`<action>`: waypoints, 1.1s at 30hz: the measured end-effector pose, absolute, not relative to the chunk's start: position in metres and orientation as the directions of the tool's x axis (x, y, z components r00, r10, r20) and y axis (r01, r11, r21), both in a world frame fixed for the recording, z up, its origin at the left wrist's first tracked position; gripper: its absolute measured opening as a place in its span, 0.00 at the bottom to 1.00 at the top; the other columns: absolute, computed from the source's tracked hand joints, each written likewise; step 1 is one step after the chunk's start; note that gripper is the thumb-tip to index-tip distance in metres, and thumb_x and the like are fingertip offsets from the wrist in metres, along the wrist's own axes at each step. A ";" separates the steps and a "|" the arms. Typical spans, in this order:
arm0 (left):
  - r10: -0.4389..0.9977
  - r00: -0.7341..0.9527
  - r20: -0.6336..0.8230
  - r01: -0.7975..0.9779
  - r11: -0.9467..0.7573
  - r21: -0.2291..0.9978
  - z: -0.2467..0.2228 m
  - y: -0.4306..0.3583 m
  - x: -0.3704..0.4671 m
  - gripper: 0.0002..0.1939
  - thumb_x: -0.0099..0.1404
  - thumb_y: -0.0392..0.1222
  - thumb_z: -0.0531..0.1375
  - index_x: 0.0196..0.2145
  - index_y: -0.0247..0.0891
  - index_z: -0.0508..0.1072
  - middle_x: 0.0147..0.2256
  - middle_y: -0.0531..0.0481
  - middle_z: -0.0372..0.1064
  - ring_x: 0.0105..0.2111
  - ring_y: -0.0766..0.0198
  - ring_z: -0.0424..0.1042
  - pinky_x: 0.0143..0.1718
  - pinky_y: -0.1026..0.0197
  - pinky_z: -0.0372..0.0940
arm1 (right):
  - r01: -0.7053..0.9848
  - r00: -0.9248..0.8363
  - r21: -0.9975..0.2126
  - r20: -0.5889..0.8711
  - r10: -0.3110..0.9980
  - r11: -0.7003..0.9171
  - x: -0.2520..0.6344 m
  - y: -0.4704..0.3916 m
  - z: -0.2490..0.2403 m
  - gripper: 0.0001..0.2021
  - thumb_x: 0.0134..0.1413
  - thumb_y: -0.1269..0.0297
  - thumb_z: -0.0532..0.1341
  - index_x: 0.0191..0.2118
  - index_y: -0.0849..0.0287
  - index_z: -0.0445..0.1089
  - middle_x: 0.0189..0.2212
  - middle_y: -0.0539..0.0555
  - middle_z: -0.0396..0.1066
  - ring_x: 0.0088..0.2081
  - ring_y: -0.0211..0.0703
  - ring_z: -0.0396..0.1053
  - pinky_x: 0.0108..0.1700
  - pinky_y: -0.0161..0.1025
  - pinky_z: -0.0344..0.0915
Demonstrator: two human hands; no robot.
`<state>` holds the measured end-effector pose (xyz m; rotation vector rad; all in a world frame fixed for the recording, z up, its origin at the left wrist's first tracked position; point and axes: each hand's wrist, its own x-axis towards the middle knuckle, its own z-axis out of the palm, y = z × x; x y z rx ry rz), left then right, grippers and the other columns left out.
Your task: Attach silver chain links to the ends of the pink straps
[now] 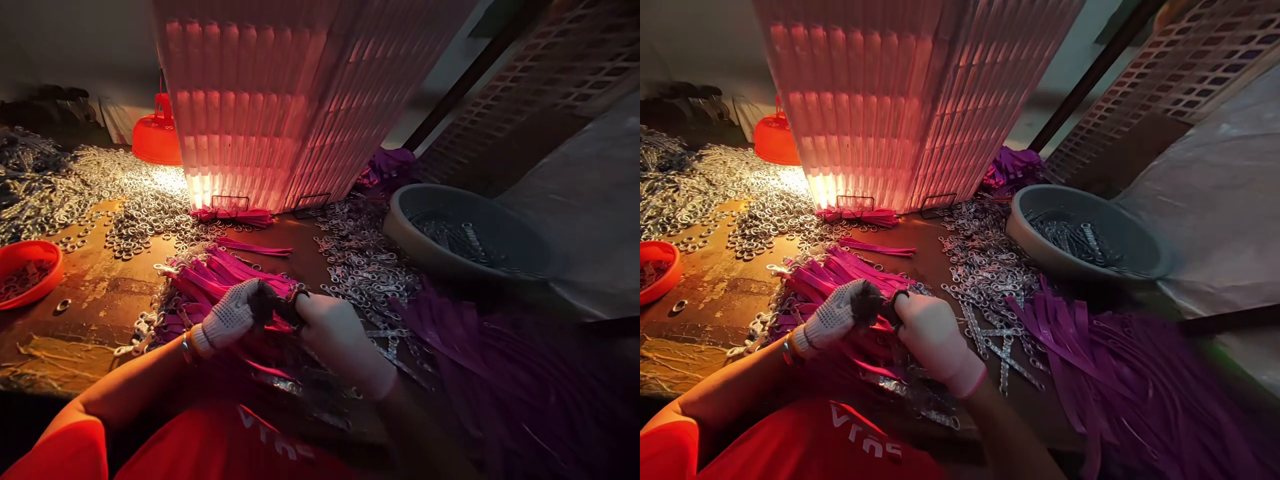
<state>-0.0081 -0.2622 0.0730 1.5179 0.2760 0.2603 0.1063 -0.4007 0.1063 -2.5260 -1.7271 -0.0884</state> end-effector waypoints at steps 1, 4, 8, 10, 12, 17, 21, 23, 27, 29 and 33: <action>0.282 0.959 -0.007 0.011 -0.014 1.000 0.077 -0.258 -0.009 0.10 0.64 0.46 0.59 0.33 0.35 0.68 0.24 0.53 0.67 0.21 0.71 0.61 0.22 0.67 0.57 | 0.946 0.324 -0.002 0.037 0.945 -0.324 0.107 -0.402 0.112 0.07 0.47 0.76 0.57 0.30 0.60 0.70 0.26 0.56 0.73 0.26 0.42 0.64 0.29 0.40 0.43; 0.162 0.987 0.023 0.003 -0.161 0.987 0.089 -0.253 -0.011 0.06 0.61 0.41 0.60 0.31 0.35 0.69 0.28 0.50 0.68 0.26 0.69 0.62 0.28 0.66 0.59 | 0.969 0.249 0.001 -0.054 0.967 -0.249 0.109 -0.405 0.124 0.08 0.41 0.79 0.57 0.28 0.60 0.70 0.24 0.55 0.72 0.24 0.40 0.61 0.28 0.40 0.41; 0.141 0.980 -0.137 0.143 -0.030 0.989 0.097 -0.259 -0.009 0.08 0.64 0.42 0.55 0.28 0.37 0.66 0.22 0.54 0.62 0.20 0.71 0.58 0.20 0.68 0.54 | 0.936 0.232 -0.292 0.086 0.969 -0.198 0.114 -0.413 0.117 0.05 0.42 0.73 0.59 0.21 0.59 0.64 0.19 0.49 0.65 0.22 0.35 0.55 0.26 0.36 0.43; 0.140 0.966 -0.220 0.198 0.156 0.968 0.096 -0.266 -0.004 0.09 0.65 0.43 0.53 0.28 0.38 0.64 0.19 0.57 0.58 0.15 0.72 0.55 0.15 0.69 0.50 | 0.896 0.285 -0.408 0.227 0.931 -0.174 0.114 -0.416 0.102 0.08 0.46 0.69 0.59 0.20 0.59 0.63 0.17 0.47 0.61 0.22 0.35 0.54 0.26 0.35 0.45; 0.152 0.959 -0.239 0.191 0.277 0.942 0.095 -0.272 0.004 0.11 0.64 0.44 0.55 0.26 0.38 0.63 0.18 0.57 0.56 0.14 0.73 0.53 0.14 0.70 0.49 | 0.901 0.352 -0.390 0.402 0.845 -0.190 0.112 -0.416 0.086 0.08 0.47 0.68 0.58 0.20 0.58 0.64 0.19 0.49 0.62 0.23 0.36 0.56 0.28 0.35 0.48; 0.167 0.930 -0.326 0.254 0.349 0.902 0.094 -0.268 0.052 0.12 0.62 0.46 0.58 0.26 0.36 0.66 0.18 0.58 0.55 0.14 0.75 0.53 0.15 0.71 0.50 | 0.787 0.608 -0.458 0.464 0.644 -0.414 0.122 -0.412 0.062 0.09 0.52 0.70 0.53 0.28 0.59 0.69 0.26 0.55 0.70 0.28 0.42 0.62 0.31 0.38 0.52; 0.234 0.940 -0.247 0.323 -0.387 0.864 0.085 -0.227 0.129 0.11 0.67 0.43 0.57 0.33 0.33 0.74 0.22 0.51 0.66 0.18 0.72 0.61 0.20 0.68 0.58 | 0.536 0.817 -0.681 0.269 0.510 -0.499 0.143 -0.421 0.053 0.09 0.56 0.66 0.53 0.32 0.56 0.70 0.27 0.53 0.72 0.29 0.44 0.64 0.32 0.37 0.56; 0.302 0.932 -0.199 0.340 -0.539 0.771 0.076 -0.204 0.173 0.07 0.65 0.36 0.58 0.35 0.32 0.76 0.29 0.48 0.72 0.24 0.70 0.67 0.27 0.66 0.63 | 0.539 0.821 -0.692 0.305 0.482 -0.481 0.147 -0.427 0.047 0.09 0.57 0.66 0.53 0.34 0.57 0.71 0.28 0.55 0.72 0.31 0.47 0.66 0.34 0.39 0.59; 0.354 0.910 -0.216 0.409 -0.678 0.611 0.053 -0.180 0.238 0.08 0.65 0.38 0.62 0.41 0.32 0.74 0.41 0.44 0.73 0.41 0.61 0.72 0.44 0.56 0.69 | 0.639 0.705 -0.692 0.352 0.615 -0.337 0.141 -0.434 0.038 0.13 0.50 0.74 0.52 0.37 0.57 0.71 0.35 0.57 0.74 0.39 0.49 0.69 0.42 0.41 0.63; 0.347 0.902 -0.256 0.431 -0.710 0.556 0.042 -0.181 0.255 0.13 0.67 0.43 0.61 0.45 0.32 0.73 0.45 0.44 0.71 0.44 0.59 0.72 0.46 0.52 0.70 | 0.642 0.677 -0.702 0.333 0.656 -0.307 0.140 -0.434 0.036 0.15 0.47 0.77 0.52 0.37 0.57 0.71 0.37 0.57 0.73 0.41 0.48 0.69 0.44 0.41 0.63; 0.343 0.893 -0.290 0.449 -0.707 0.546 0.035 -0.186 0.263 0.15 0.68 0.45 0.60 0.47 0.31 0.72 0.46 0.43 0.71 0.43 0.59 0.72 0.45 0.53 0.70 | 0.623 0.665 -0.718 0.279 0.693 -0.309 0.146 -0.432 0.038 0.16 0.45 0.79 0.51 0.36 0.58 0.71 0.35 0.57 0.73 0.40 0.47 0.68 0.43 0.40 0.62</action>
